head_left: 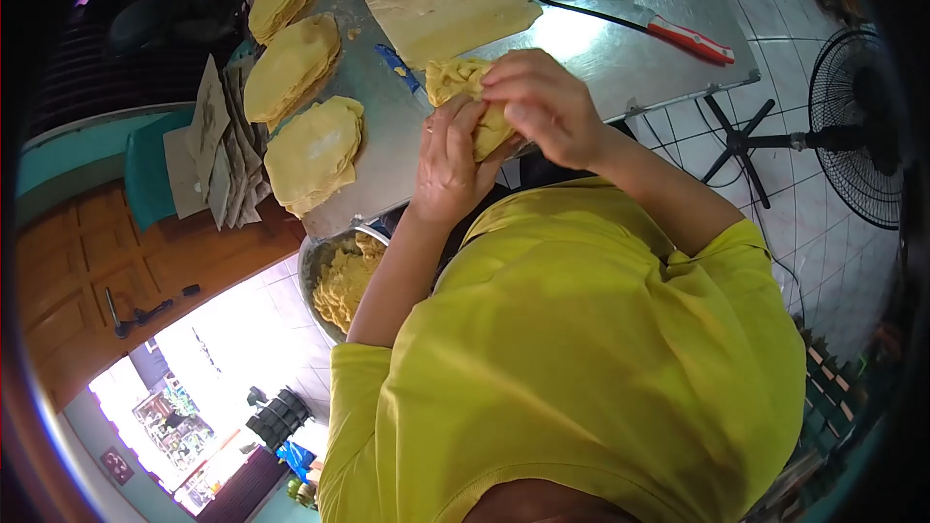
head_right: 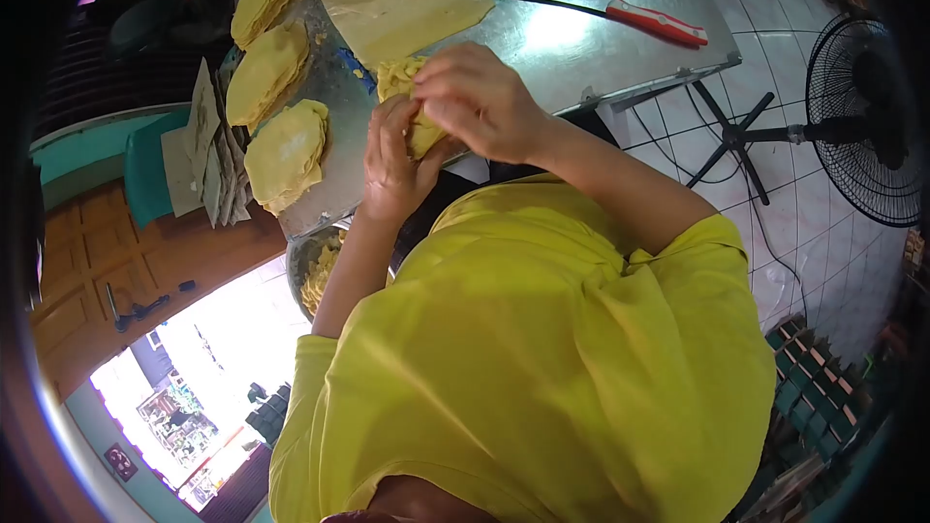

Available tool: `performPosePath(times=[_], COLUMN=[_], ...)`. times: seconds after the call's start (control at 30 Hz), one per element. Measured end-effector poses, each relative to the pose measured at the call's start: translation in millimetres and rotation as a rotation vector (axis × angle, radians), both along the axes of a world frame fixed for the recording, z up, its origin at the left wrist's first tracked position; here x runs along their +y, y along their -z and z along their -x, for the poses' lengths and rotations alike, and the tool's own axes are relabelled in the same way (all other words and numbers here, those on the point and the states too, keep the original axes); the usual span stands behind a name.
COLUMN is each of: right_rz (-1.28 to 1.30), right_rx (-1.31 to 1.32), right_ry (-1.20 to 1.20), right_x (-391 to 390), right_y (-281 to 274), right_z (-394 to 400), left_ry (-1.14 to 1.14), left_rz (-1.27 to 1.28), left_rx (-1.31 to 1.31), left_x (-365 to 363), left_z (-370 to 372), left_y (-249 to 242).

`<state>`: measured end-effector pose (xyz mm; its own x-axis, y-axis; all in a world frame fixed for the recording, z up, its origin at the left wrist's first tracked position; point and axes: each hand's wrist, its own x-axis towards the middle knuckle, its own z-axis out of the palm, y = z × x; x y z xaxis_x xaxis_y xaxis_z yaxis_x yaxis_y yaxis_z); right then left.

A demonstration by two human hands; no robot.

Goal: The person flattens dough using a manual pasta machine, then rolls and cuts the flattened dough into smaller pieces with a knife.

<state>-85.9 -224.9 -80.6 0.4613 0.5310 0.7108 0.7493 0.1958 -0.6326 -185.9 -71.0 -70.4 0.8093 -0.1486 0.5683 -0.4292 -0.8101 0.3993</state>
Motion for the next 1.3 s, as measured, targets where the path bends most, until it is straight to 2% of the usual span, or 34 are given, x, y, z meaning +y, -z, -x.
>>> performPosePath(times=[0.17,0.27,0.5,0.53,0.6,0.67,0.7,0.73,0.77,0.9,1.0,1.07,1.1,1.13,1.23,1.3], right_rz=[0.114,0.249,0.297,0.36,0.418,0.54,0.534,0.552,0.568,0.499,0.572,0.187,0.145,0.147,0.207,0.221], right_rx=[-0.292,-0.312,-0.311,-0.257,-0.221,0.112,0.098,0.292,0.491,0.563,0.588,0.231,0.069,0.072,-0.287,-0.249], right_ry=[0.17,0.08,0.042,0.069,0.088,0.077,0.077,0.1,0.121,0.109,0.023,0.147,0.238,0.24,0.432,0.389], right_x=[13.8,18.9,39.2,42.2,45.7,48.8,49.9,50.5,50.9,48.4,36.0,29.9,27.2,25.8,24.8,30.4], right_y=[-1.1,-1.0,-3.9,-4.7,-8.7,-14.2,-16.6,-18.3,-19.0,-21.5,-24.0,-6.6,-1.9,0.2,2.3,4.5], right_z=[13.3,10.4,-10.2,-10.9,-13.5,-16.0,-18.9,-22.3,-24.5,-20.4,-9.0,0.9,6.7,10.9,14.4,7.7], left_ry=[-0.063,-0.066,-0.072,-0.077,-0.186,-0.244,-0.211,-0.179,-0.152,-0.194,-0.26,-0.227,-0.198,-0.195,-0.152,-0.136], left_rz=[0.04,0.046,0.125,0.128,0.272,0.342,0.309,0.276,-0.001,-0.109,-0.217,-0.196,-0.175,-0.174,-0.152,-0.125], left_rx=[0.069,0.11,0.124,0.119,0.282,0.344,0.18,0.018,-0.053,0.057,0.038,0.047,0.056,0.059,-0.076,-0.077], left_x=[7.1,8.5,16.3,15.4,13.3,12.1,11.7,11.5,11.5,-8.9,-10.3,-5.0,-2.1,0.7,4.9,7.0], left_z=[8.9,12.2,2.9,3.5,4.1,2.4,-0.6,-1.9,3.0,7.8,-2.1,-4.9,-6.6,-8.0,-14.9,-21.9], left_y=[10.3,11.9,16.0,15.2,12.5,9.3,8.3,7.4,-1.8,-11.4,-4.0,-0.6,1.9,6.6,15.8,15.5])
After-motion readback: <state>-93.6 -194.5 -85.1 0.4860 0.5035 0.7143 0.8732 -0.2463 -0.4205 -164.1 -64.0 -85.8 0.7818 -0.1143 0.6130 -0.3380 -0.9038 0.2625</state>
